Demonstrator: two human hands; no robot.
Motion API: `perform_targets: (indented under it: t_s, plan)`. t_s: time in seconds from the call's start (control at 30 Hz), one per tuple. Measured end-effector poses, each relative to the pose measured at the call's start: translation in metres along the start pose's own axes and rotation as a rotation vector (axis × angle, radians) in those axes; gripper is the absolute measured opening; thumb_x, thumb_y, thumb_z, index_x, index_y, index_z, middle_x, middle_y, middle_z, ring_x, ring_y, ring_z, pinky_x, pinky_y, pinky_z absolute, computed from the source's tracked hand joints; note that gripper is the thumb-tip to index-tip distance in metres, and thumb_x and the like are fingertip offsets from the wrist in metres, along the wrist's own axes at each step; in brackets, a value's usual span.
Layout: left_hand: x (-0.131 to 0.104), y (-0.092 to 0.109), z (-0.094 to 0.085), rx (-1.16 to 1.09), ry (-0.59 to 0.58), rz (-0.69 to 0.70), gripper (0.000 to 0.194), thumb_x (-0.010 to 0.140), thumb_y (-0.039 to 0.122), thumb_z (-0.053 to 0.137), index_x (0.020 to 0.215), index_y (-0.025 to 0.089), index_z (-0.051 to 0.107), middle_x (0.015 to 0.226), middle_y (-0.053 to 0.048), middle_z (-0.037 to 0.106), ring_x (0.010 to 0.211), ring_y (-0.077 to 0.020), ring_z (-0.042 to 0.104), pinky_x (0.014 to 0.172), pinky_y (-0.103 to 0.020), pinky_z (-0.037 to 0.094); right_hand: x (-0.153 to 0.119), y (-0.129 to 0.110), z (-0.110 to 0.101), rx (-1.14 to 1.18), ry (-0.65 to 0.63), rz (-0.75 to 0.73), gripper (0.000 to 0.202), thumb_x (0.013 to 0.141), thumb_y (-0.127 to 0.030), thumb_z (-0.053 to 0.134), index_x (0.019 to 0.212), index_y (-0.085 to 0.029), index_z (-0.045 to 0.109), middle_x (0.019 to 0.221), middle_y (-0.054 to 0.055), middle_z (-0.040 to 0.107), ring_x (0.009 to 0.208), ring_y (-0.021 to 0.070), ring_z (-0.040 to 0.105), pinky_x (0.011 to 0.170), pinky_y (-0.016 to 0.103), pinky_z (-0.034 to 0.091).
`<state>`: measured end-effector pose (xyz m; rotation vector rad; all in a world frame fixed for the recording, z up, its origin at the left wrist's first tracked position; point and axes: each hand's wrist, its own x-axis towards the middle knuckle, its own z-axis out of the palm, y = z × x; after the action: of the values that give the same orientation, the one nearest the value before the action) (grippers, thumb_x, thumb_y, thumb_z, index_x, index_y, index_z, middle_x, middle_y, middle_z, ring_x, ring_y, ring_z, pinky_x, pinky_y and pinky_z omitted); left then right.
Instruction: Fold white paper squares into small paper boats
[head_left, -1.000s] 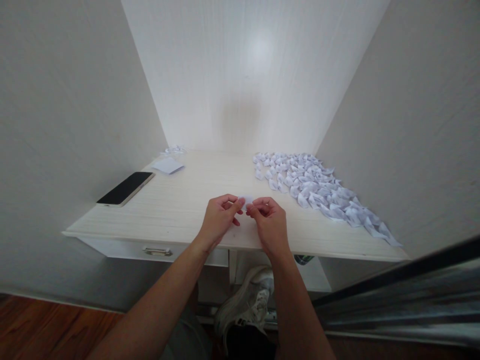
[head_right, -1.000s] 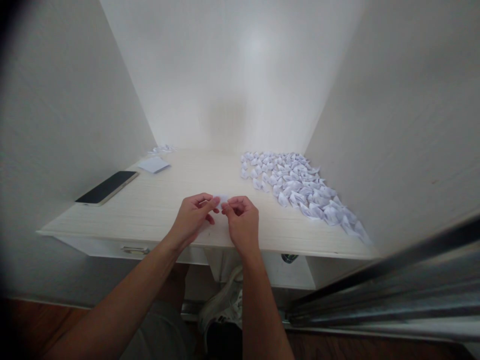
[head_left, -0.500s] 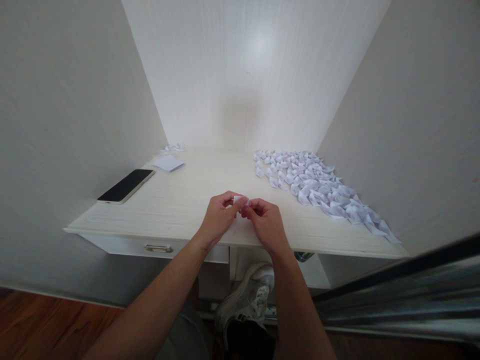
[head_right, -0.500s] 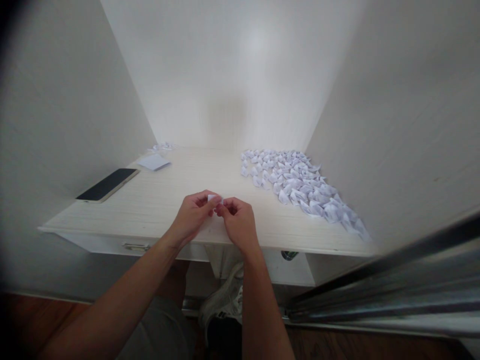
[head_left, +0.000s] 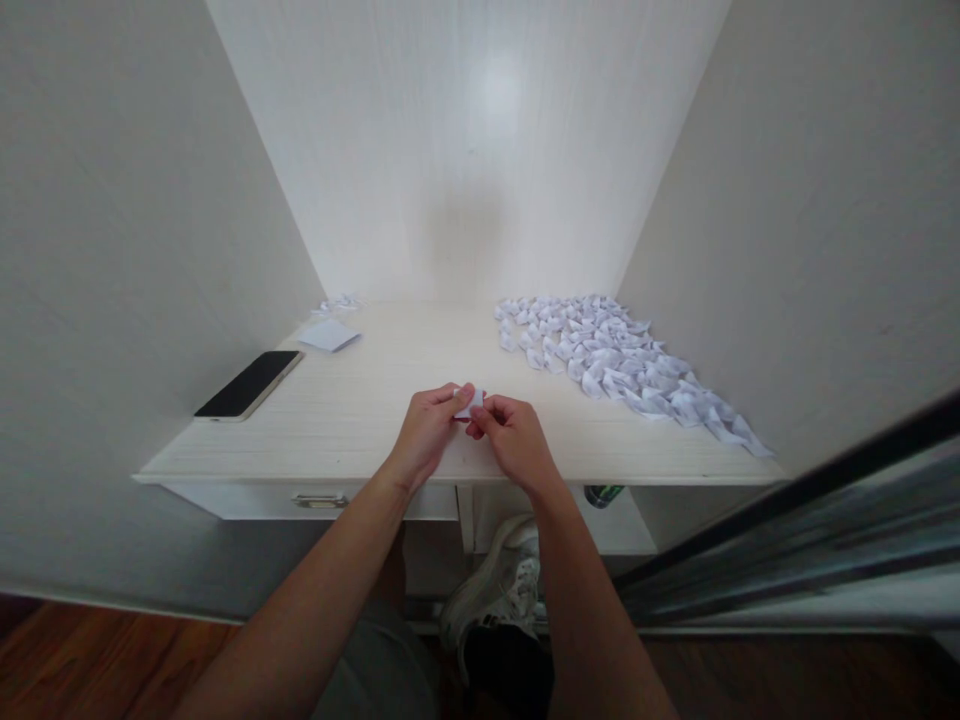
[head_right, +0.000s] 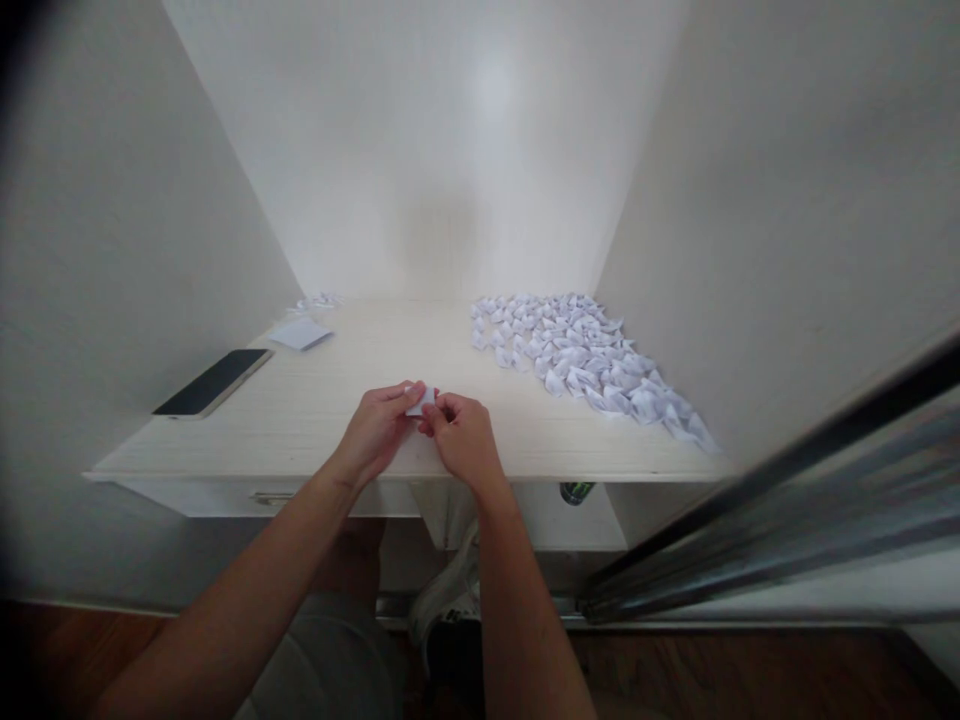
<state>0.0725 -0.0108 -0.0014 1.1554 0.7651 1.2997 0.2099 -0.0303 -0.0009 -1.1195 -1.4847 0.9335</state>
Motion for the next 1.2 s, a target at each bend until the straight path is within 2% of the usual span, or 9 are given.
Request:
perform_targets:
  t_s: [0.2, 0.37, 0.47, 0.6, 0.67, 0.77, 0.97, 1.1, 1.2]
  plan:
    - [0.009, 0.012, -0.009, 0.241, -0.108, -0.075, 0.037, 0.075, 0.047, 0.081, 0.067, 0.012, 0.073, 0.069, -0.005, 0.066, 0.066, -0.0133, 0.059, 0.061, -0.025, 0.044, 0.002, 0.002, 0.001, -0.004, 0.122, 0.042, 0.029, 0.088, -0.033, 0.059, 0.062, -0.021, 0.062, 0.061, 0.001, 0.068, 0.059, 0.015, 0.06, 0.062, 0.028, 0.044]
    - [0.04, 0.038, -0.014, 0.459, -0.229, -0.044, 0.034, 0.07, 0.044, 0.083, 0.07, 0.011, 0.075, 0.066, -0.005, 0.068, 0.063, -0.0134, 0.059, 0.057, -0.024, 0.046, 0.018, 0.004, 0.009, 0.044, 0.222, 0.065, 0.029, 0.089, -0.036, 0.06, 0.065, -0.02, 0.058, 0.06, 0.0, 0.064, 0.056, 0.013, 0.056, 0.06, 0.026, 0.043]
    - [0.057, 0.051, -0.023, 0.405, -0.282, -0.112, 0.037, 0.063, 0.039, 0.088, 0.083, 0.01, 0.075, 0.074, -0.007, 0.073, 0.068, -0.0153, 0.065, 0.061, -0.026, 0.052, 0.036, 0.003, 0.016, 0.134, 0.221, 0.085, 0.028, 0.088, -0.035, 0.06, 0.065, -0.02, 0.056, 0.061, -0.001, 0.064, 0.055, 0.0119, 0.055, 0.056, 0.024, 0.043]
    - [0.072, 0.052, -0.046, 0.282, -0.117, -0.099, 0.052, 0.053, 0.032, 0.094, 0.094, 0.012, 0.067, 0.072, -0.004, 0.073, 0.064, -0.0133, 0.066, 0.062, -0.026, 0.056, 0.065, 0.004, 0.023, 0.146, 0.142, 0.118, 0.019, 0.086, -0.03, 0.064, 0.072, -0.019, 0.059, 0.069, 0.0, 0.067, 0.057, 0.0114, 0.061, 0.055, 0.023, 0.045]
    - [0.076, 0.048, -0.059, 0.273, -0.117, -0.067, 0.054, 0.055, 0.032, 0.094, 0.093, 0.014, 0.061, 0.068, 0.001, 0.07, 0.06, -0.013, 0.065, 0.059, -0.026, 0.057, 0.08, 0.006, 0.026, 0.169, 0.084, 0.109, 0.011, 0.081, -0.025, 0.069, 0.084, -0.02, 0.06, 0.074, -0.002, 0.067, 0.06, 0.012, 0.066, 0.055, 0.023, 0.047]
    - [0.083, 0.037, -0.076, 0.264, -0.146, -0.015, 0.05, 0.063, 0.037, 0.091, 0.091, 0.018, 0.055, 0.069, 0.003, 0.068, 0.062, -0.0161, 0.068, 0.055, -0.03, 0.061, 0.103, 0.009, 0.029, 0.248, -0.026, 0.093, 0.023, 0.074, -0.017, 0.071, 0.088, -0.021, 0.053, 0.071, -0.006, 0.064, 0.06, 0.0129, 0.069, 0.055, 0.023, 0.05]
    - [0.098, 0.017, -0.103, 0.341, -0.057, 0.151, 0.038, 0.076, 0.039, 0.082, 0.102, 0.015, 0.069, 0.077, -0.002, 0.07, 0.076, -0.0188, 0.072, 0.066, -0.034, 0.067, 0.139, 0.02, 0.036, 0.311, -0.199, 0.112, 0.031, 0.073, -0.022, 0.074, 0.078, -0.023, 0.044, 0.063, -0.007, 0.063, 0.059, 0.0131, 0.07, 0.059, 0.024, 0.052]
    - [0.099, 0.017, -0.116, 0.476, -0.064, 0.187, 0.027, 0.073, 0.03, 0.086, 0.097, 0.019, 0.078, 0.099, -0.006, 0.073, 0.09, -0.0192, 0.071, 0.071, -0.029, 0.066, 0.142, 0.028, 0.039, 0.334, -0.271, 0.112, 0.032, 0.077, -0.028, 0.078, 0.078, -0.022, 0.047, 0.064, -0.006, 0.064, 0.059, 0.0115, 0.067, 0.057, 0.022, 0.048]
    - [0.097, 0.018, -0.119, 0.401, -0.1, 0.132, 0.027, 0.073, 0.023, 0.086, 0.099, 0.023, 0.079, 0.099, -0.004, 0.074, 0.088, -0.017, 0.071, 0.073, -0.028, 0.066, 0.137, 0.028, 0.038, 0.37, -0.333, 0.138, 0.033, 0.079, -0.034, 0.08, 0.077, -0.021, 0.05, 0.065, -0.006, 0.063, 0.06, 0.0111, 0.066, 0.058, 0.023, 0.048]
